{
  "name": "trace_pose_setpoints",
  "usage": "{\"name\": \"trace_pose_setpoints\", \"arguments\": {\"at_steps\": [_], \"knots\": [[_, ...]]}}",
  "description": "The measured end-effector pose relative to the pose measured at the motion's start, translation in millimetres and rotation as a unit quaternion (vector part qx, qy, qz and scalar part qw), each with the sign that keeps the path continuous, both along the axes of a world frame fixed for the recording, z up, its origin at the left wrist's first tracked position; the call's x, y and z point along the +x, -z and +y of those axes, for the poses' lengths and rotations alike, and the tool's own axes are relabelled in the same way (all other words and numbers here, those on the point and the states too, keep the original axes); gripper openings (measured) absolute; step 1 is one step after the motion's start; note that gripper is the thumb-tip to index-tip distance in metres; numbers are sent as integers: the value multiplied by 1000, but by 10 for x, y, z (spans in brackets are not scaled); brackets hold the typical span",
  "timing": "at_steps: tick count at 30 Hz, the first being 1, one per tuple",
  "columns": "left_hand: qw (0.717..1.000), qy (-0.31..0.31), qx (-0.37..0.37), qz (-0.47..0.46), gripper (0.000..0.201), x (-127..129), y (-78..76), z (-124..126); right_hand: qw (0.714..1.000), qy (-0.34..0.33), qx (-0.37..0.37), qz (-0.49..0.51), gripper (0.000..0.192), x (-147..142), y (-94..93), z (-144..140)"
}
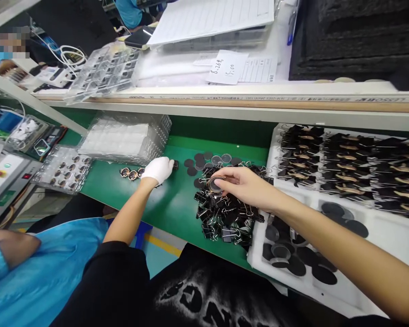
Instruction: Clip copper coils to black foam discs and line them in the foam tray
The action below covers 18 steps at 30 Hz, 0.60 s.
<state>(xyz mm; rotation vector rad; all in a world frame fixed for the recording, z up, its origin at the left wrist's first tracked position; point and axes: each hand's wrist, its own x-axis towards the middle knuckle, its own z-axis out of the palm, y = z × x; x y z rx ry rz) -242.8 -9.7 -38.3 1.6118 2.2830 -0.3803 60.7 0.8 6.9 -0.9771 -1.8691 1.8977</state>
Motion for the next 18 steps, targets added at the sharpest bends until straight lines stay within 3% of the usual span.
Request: {"name": "trace_pose_setpoints", "arguments": {"at_steps": [5,7,10,14,18], "knots": [[998,-39,26,-46,38,132,146,527,997,48,9,-57,16,-278,84,367],[996,-47,43,-58,40,186,121,672,994,70,22,-81,14,-387,147,576],[992,-67,93,-46,60,214,-1,799,988,97,28,-117,12,-524,251,875],[974,-97,202,-12,69,264,-103,992,981,85,14,-173,14,-744,349,1150],[961,-145,236,-10,62,377,49,1219,974,52,2,-220,23,-998,430,1297]]}}
